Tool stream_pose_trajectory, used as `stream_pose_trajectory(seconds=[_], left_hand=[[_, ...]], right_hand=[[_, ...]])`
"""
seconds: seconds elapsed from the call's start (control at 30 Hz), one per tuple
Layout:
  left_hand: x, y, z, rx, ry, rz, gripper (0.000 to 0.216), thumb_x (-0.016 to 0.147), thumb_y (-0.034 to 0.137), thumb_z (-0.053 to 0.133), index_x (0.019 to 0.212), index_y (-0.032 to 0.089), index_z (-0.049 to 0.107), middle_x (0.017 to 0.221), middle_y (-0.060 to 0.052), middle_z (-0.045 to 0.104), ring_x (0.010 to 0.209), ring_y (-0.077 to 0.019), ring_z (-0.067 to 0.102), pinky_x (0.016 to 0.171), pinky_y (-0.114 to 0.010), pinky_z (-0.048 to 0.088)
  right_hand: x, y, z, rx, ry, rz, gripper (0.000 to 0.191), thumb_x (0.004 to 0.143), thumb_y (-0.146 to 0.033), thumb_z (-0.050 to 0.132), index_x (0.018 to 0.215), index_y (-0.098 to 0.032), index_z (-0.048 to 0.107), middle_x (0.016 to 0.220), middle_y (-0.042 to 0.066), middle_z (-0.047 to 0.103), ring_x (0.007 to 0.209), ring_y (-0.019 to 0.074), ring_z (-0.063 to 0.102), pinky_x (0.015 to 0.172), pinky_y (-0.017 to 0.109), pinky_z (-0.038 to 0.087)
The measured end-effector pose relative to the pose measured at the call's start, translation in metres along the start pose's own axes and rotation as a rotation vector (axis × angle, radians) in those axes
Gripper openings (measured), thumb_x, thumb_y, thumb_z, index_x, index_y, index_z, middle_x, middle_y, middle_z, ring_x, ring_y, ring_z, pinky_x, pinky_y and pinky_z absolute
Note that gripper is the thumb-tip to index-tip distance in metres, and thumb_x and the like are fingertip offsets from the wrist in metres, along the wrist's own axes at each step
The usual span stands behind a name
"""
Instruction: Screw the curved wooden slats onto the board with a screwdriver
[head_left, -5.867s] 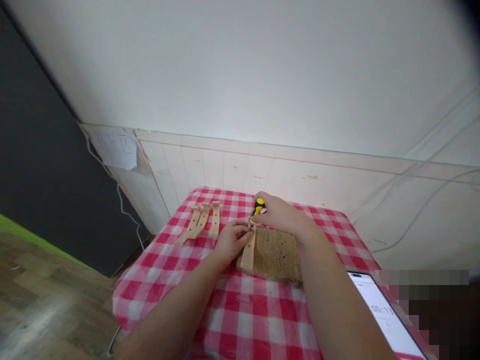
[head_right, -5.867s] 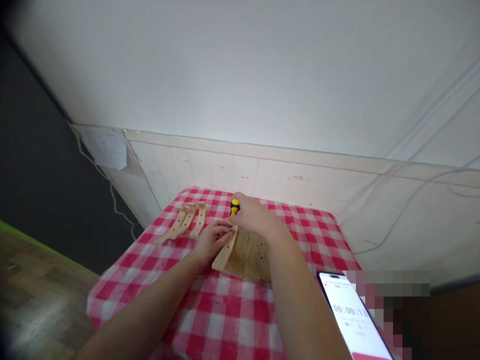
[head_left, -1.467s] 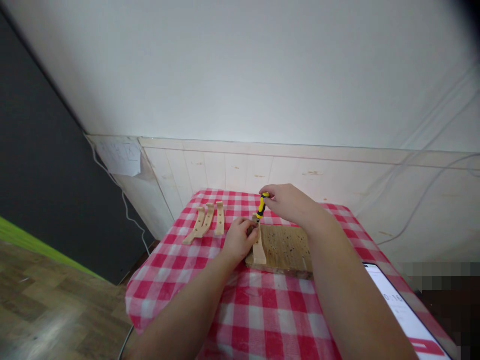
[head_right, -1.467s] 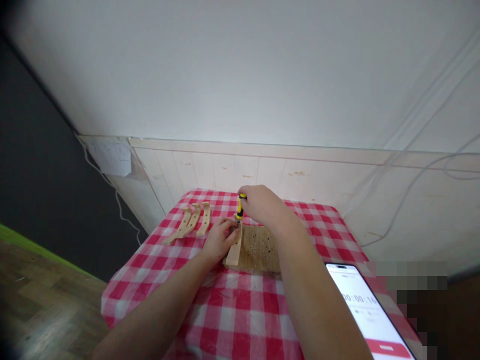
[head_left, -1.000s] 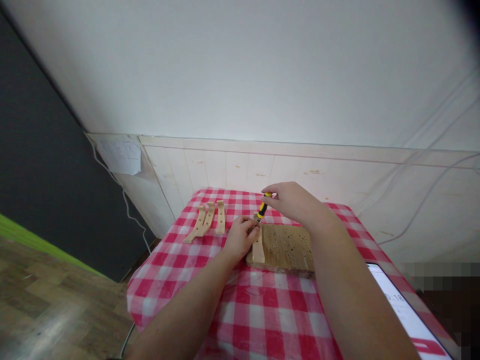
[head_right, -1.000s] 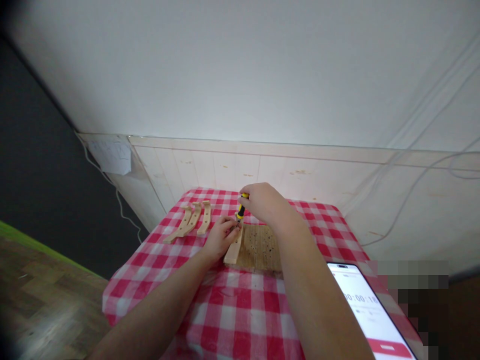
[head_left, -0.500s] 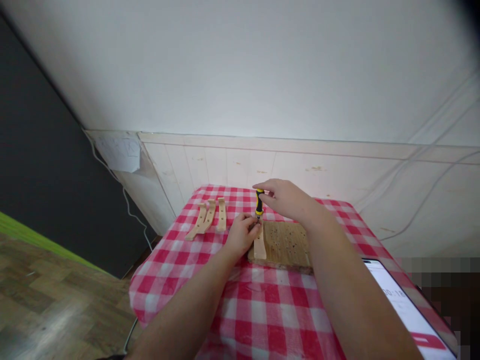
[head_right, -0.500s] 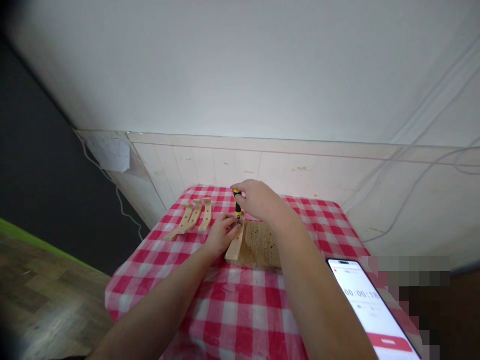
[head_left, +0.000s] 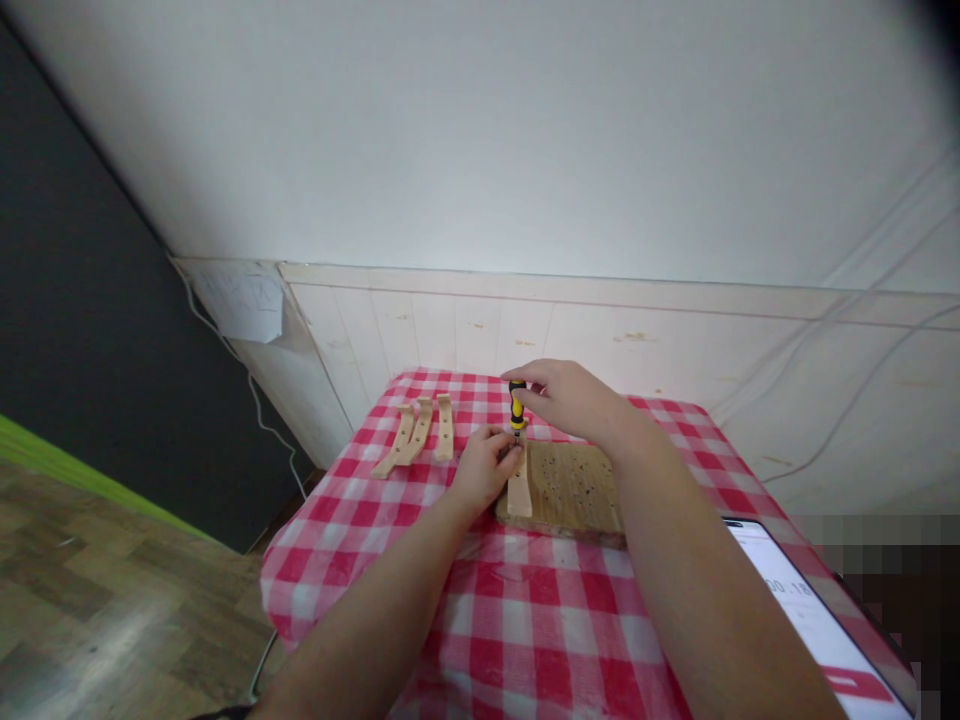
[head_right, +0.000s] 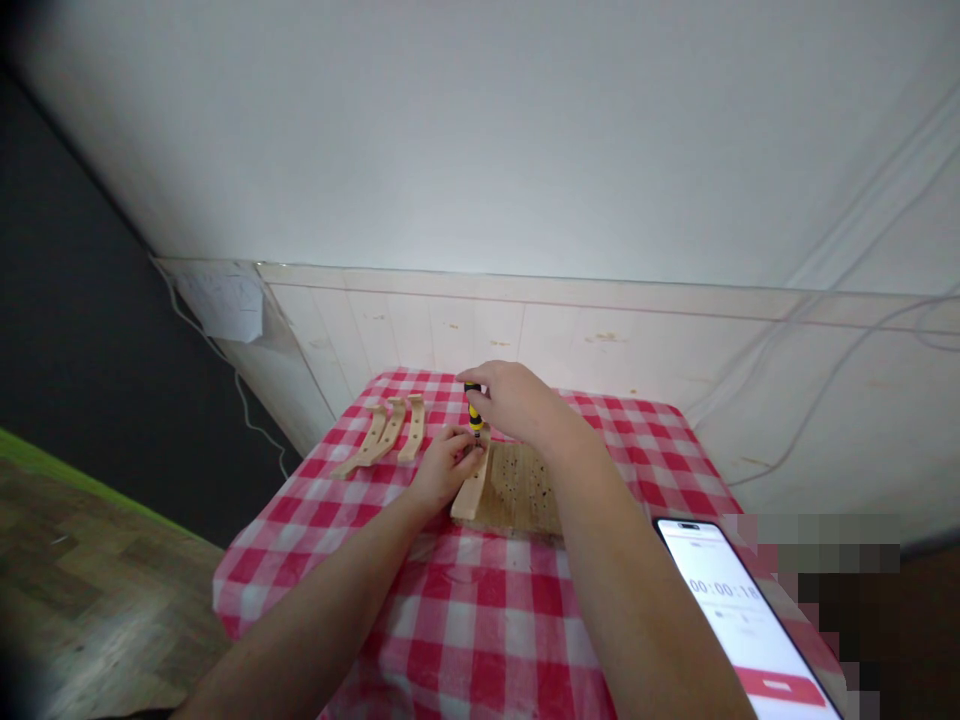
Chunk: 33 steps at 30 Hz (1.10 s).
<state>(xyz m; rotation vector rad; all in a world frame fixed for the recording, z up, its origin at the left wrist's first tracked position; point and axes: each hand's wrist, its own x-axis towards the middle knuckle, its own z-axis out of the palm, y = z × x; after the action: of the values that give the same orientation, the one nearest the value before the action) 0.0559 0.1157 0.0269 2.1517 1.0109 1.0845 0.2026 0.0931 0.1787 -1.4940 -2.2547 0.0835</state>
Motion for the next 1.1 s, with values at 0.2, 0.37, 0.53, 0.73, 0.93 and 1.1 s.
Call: stream_pose_trajectory(seconds=[0.2, 0.37, 0.53, 0.73, 0.93, 1.1], left_hand=[[0.0005, -0.0011, 0.0006, -0.004, -0.005, -0.005, 0.014, 0.086, 0.021, 0.056, 0.091, 0.018, 0.068, 0.095, -0.005, 0.058, 0.090, -0.0154, 0.056, 0.082, -0.028, 0.046], [0.0002, -0.0004, 0.0007, -0.040, 0.000, -0.007, 0.014, 0.086, 0.021, 0.056, 0.089, 0.017, 0.068, 0.095, -0.005, 0.057, 0.089, -0.0148, 0.056, 0.083, -0.028, 0.046], [0.0010, 0.0000, 0.0005, -0.034, -0.001, -0.008, 0.013, 0.085, 0.020, 0.057, 0.089, 0.017, 0.069, 0.093, -0.005, 0.058, 0.089, -0.0151, 0.056, 0.081, -0.028, 0.046], [0.0013, -0.0005, -0.0002, -0.042, -0.003, 0.001, 0.013, 0.085, 0.020, 0.057, 0.089, 0.017, 0.068, 0.094, -0.005, 0.058, 0.088, -0.0148, 0.056, 0.081, -0.028, 0.046], [0.0009, 0.0003, 0.0001, -0.029, 0.003, -0.004, 0.011, 0.085, 0.021, 0.058, 0.086, 0.017, 0.068, 0.093, -0.005, 0.058, 0.088, -0.0147, 0.056, 0.080, -0.028, 0.047], [0.0008, 0.0006, 0.0008, -0.017, 0.006, -0.013, 0.013, 0.086, 0.022, 0.056, 0.088, 0.017, 0.068, 0.095, -0.005, 0.058, 0.089, -0.0151, 0.056, 0.082, -0.029, 0.046]], right_hand=[[0.0001, -0.0013, -0.0061, -0.136, -0.002, 0.111, 0.027, 0.085, -0.033, 0.052, 0.091, -0.016, 0.072, 0.088, 0.009, 0.072, 0.077, 0.0198, 0.064, 0.070, 0.030, 0.045], [0.0021, 0.0002, -0.0016, -0.111, 0.020, 0.098, 0.030, 0.087, -0.035, 0.048, 0.089, -0.017, 0.073, 0.092, 0.010, 0.073, 0.082, 0.0208, 0.065, 0.072, 0.030, 0.045], [-0.0027, -0.0007, -0.0058, 0.020, -0.066, 0.027, 0.035, 0.085, -0.018, 0.044, 0.109, -0.020, 0.070, 0.112, 0.006, 0.070, 0.096, 0.0170, 0.064, 0.082, 0.025, 0.045], [0.0019, -0.0039, -0.0031, -0.194, -0.026, 0.176, 0.033, 0.087, -0.041, 0.049, 0.084, -0.017, 0.071, 0.081, 0.010, 0.072, 0.075, 0.0216, 0.064, 0.065, 0.030, 0.043], [-0.0022, -0.0036, -0.0030, -0.049, -0.095, 0.062, 0.029, 0.088, -0.027, 0.044, 0.100, -0.019, 0.069, 0.097, 0.009, 0.072, 0.081, 0.0173, 0.064, 0.068, 0.026, 0.042], [0.0006, -0.0063, -0.0004, -0.226, -0.023, 0.181, 0.030, 0.084, -0.039, 0.050, 0.089, -0.016, 0.068, 0.083, 0.011, 0.071, 0.072, 0.0216, 0.062, 0.060, 0.029, 0.040]])
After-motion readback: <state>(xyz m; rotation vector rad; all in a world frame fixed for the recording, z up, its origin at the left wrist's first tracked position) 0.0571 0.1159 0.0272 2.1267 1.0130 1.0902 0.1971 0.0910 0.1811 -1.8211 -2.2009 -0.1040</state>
